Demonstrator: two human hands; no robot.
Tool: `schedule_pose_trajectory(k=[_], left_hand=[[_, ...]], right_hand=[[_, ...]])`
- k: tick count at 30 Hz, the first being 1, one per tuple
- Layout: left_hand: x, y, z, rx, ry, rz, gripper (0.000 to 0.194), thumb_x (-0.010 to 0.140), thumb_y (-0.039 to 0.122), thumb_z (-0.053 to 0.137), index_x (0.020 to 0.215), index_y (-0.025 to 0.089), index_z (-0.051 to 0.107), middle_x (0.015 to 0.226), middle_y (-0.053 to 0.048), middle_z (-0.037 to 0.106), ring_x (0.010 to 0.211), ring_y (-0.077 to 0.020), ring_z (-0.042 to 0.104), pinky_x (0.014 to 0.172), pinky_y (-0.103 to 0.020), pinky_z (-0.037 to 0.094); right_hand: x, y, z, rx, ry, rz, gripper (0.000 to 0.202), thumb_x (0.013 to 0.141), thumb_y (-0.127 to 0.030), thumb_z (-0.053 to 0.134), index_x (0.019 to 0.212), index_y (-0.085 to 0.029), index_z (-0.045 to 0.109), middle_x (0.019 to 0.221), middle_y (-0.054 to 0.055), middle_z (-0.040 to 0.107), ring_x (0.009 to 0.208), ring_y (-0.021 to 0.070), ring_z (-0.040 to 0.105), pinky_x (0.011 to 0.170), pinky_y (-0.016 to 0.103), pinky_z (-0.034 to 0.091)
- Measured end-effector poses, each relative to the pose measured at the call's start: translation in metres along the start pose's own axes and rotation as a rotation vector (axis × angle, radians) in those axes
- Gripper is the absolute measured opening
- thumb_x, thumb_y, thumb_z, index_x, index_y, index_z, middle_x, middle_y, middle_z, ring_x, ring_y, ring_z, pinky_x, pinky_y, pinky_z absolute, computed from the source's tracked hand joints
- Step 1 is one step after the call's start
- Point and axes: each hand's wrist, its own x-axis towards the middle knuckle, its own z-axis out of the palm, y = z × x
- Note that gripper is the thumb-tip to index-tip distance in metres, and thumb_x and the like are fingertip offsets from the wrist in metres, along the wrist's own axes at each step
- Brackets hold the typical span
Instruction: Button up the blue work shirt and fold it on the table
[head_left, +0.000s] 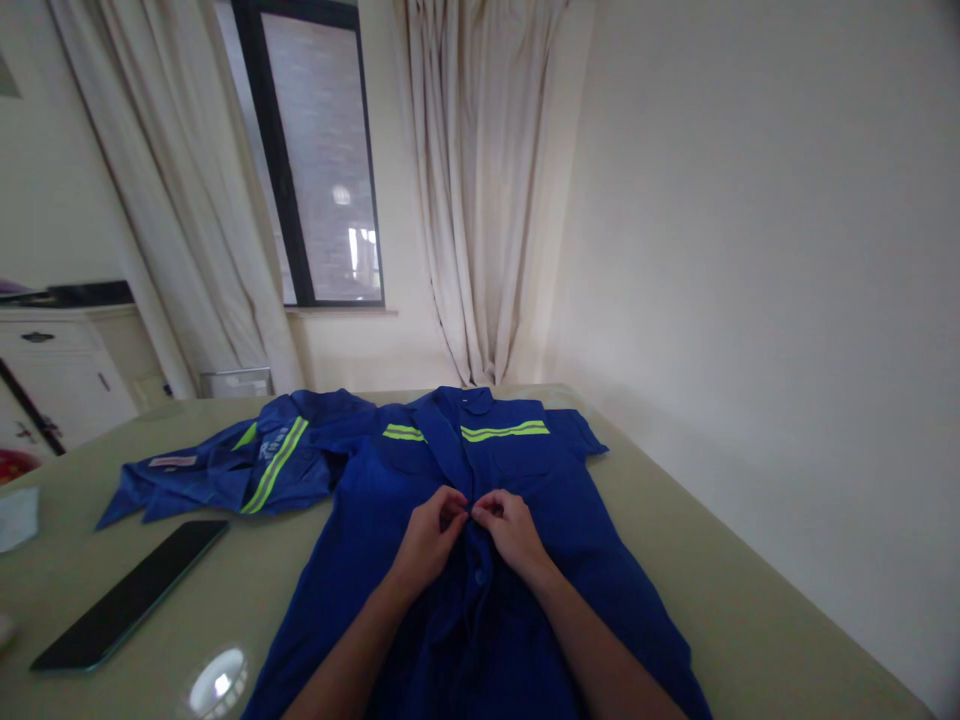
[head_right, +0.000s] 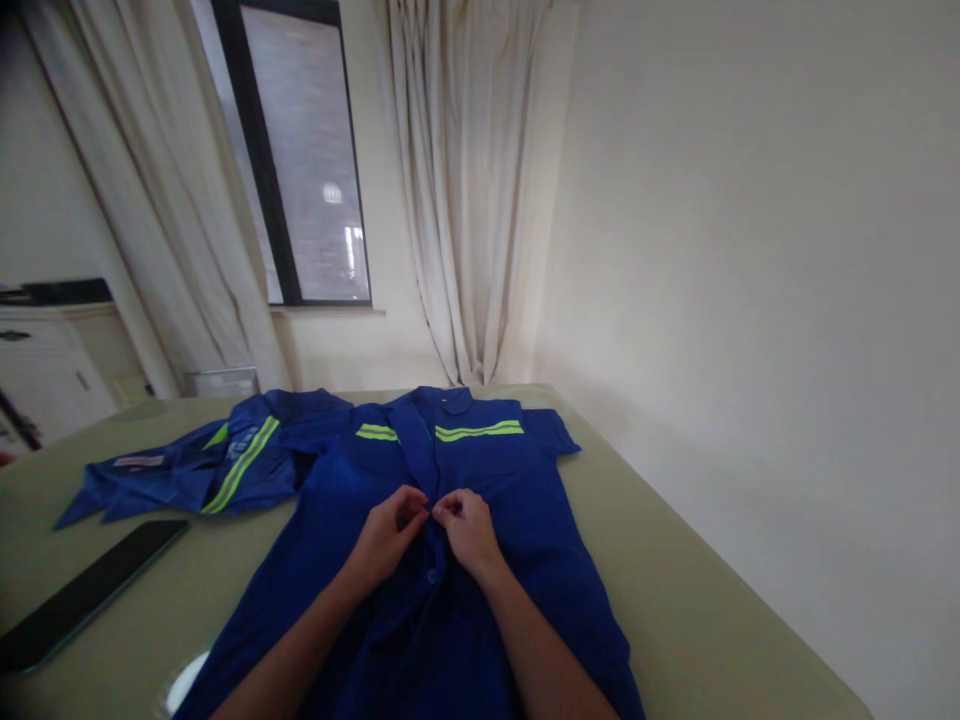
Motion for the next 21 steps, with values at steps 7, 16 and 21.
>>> schedule_pose_trajectory(k=[7, 16, 21], left_hand=[[-0.015, 0.014, 0.001, 0.524, -0.086, 0.283, 0.023, 0.097, 0.020, 0.046, 0.107, 0.025, 0.067, 0.101, -0.004, 0.071, 0.095, -0.0195, 0.068, 0.086, -0.030, 0.051], [-0.030, 0.011, -0.016, 0.215, 0.080, -0.081, 0.036, 0.103, 0.041, 0.036, 0.105, 0.021, 0.066, 0.078, -0.002, 0.074, 0.072, -0.0196, 0.072, 0.070, -0.030, 0.057], [-0.129, -0.019, -0.086, 0.578, -0.248, 0.357, 0.057, 0.092, 0.053, 0.062, 0.146, 0.041, 0.049, 0.137, -0.002, 0.068, 0.121, -0.0229, 0.067, 0.102, -0.035, 0.056]], right_hand=[[0.001, 0.012, -0.009, 0.191, -0.151, 0.263, 0.020, 0.074, -0.035, 0.069, 0.075, -0.015, 0.072, 0.046, -0.005, 0.048, 0.042, 0.0091, 0.038, 0.044, 0.023, 0.022], [-0.036, -0.012, -0.032, 0.054, -0.089, -0.097, 0.046, 0.084, -0.058, 0.066, 0.108, -0.019, 0.074, 0.097, 0.008, 0.075, 0.083, 0.0219, 0.069, 0.070, 0.030, 0.053], [-0.135, 0.024, -0.123, -0.441, -0.374, -0.361, 0.084, 0.073, -0.060, 0.083, 0.147, -0.037, 0.052, 0.148, 0.005, 0.058, 0.133, 0.0313, 0.056, 0.111, 0.039, 0.046]])
